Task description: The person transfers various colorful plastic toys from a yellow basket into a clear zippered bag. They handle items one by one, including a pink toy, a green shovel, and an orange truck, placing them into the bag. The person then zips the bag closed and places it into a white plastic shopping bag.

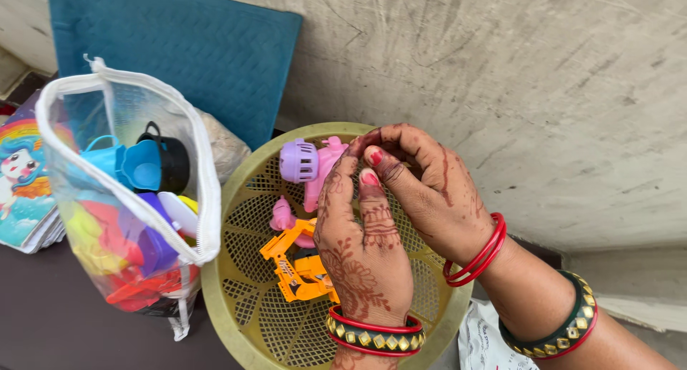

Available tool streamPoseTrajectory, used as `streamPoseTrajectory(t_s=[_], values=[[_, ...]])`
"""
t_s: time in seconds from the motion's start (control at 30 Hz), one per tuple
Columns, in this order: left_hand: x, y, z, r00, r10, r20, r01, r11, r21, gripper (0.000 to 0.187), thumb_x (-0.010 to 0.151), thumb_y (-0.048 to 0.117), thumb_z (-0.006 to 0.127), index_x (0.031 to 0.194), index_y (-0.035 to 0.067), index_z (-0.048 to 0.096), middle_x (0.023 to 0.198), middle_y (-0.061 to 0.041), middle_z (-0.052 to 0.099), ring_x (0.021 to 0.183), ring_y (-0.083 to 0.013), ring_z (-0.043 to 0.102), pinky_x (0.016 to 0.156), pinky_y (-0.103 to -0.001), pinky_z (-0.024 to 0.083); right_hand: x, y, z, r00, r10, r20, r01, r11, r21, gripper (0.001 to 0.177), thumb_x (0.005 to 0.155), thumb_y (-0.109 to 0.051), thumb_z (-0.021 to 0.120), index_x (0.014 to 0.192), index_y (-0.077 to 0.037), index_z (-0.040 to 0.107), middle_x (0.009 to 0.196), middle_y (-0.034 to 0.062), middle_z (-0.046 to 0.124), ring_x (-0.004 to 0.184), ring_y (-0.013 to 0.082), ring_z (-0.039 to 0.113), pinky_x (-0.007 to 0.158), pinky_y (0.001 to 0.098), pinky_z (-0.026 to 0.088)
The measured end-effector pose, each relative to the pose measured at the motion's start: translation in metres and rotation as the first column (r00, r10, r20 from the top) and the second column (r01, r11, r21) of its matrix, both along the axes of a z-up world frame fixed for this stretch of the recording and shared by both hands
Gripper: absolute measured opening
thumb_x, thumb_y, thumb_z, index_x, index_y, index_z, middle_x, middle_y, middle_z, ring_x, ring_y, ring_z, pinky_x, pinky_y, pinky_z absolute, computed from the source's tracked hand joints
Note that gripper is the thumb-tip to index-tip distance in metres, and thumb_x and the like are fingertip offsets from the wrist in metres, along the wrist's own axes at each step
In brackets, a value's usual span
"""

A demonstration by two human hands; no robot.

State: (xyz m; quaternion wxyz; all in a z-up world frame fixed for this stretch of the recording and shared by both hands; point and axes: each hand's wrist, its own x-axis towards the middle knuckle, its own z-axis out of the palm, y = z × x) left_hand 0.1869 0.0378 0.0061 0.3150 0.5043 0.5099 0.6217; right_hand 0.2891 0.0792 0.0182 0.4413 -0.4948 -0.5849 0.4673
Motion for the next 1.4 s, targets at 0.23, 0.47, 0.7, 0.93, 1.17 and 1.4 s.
streamPoseTrajectory(t_s=[0.23,0.47,0.7,0.93,1.17,1.4], values=[[0.030,-0.003,0.010,0.919,-0.125,0.374,0.154,0.987,-0.049,0.044,0.109,0.025,0.045,0.139,-0.005,0.056,0.135,-0.014,0.065,0.123,-0.0200,0.062,0.106,-0.033,0.051,0.042,-0.029,0.001,0.981,0.108,-0.163,-0.088,0.988,0.126,0.042,0.103,-0.019,0.063,0.139,0.000,0.057,0.138,0.0084,0.065,0.131,0.0161,0.060,0.114,0.0353,0.050],[0.097,-0.040,0.025,0.873,-0.283,0.397,0.295,0.955,0.030,0.043,0.112,0.025,0.045,0.141,-0.005,0.058,0.138,-0.014,0.065,0.128,-0.0207,0.063,0.112,-0.034,0.050,0.099,-0.075,0.001,0.963,-0.161,-0.215,0.209,0.953,0.221,0.035,0.106,-0.020,0.066,0.133,0.002,0.062,0.132,0.0092,0.065,0.129,0.0177,0.062,0.113,0.0362,0.053],[0.146,-0.065,0.032,0.814,-0.398,0.423,0.414,0.908,0.057,0.042,0.109,0.025,0.045,0.135,-0.005,0.058,0.132,-0.012,0.065,0.124,-0.0183,0.061,0.109,-0.033,0.049,0.140,-0.116,0.003,0.898,-0.362,-0.249,0.420,0.875,0.243,0.030,0.109,-0.019,0.063,0.130,0.001,0.063,0.133,0.0072,0.064,0.126,0.0148,0.064,0.103,0.0317,0.057],[0.148,-0.062,0.026,0.791,-0.506,0.345,0.512,0.855,0.081,0.033,0.111,0.008,0.054,0.142,-0.003,0.058,0.138,-0.013,0.065,0.128,-0.0182,0.063,0.115,-0.032,0.051,0.137,-0.116,0.002,0.846,-0.443,-0.296,0.513,0.828,0.227,0.025,0.114,-0.019,0.060,0.124,0.002,0.067,0.113,0.0040,0.071,0.113,0.0096,0.063,0.104,0.0262,0.053],[0.153,-0.071,0.027,0.759,-0.589,0.277,0.610,0.792,0.011,0.039,0.104,0.000,0.053,0.143,-0.001,0.055,0.134,-0.012,0.064,0.124,-0.0179,0.064,0.108,-0.031,0.052,0.140,-0.128,0.009,0.793,-0.534,-0.293,0.587,0.798,0.136,0.026,0.111,-0.022,0.056,0.118,0.000,0.068,0.111,0.0031,0.072,0.100,0.0070,0.064,0.089,0.0250,0.056],[0.182,-0.098,-0.012,0.711,-0.667,0.224,0.694,0.716,-0.072,0.046,0.099,-0.002,0.051,0.145,0.001,0.052,0.132,-0.011,0.065,0.121,-0.0183,0.064,0.106,-0.030,0.052,0.164,-0.160,-0.023,0.721,-0.658,-0.217,0.679,0.733,0.030,0.026,0.105,-0.021,0.059,0.118,0.000,0.068,0.101,0.0024,0.073,0.090,0.0059,0.067,0.079,0.0240,0.057]])
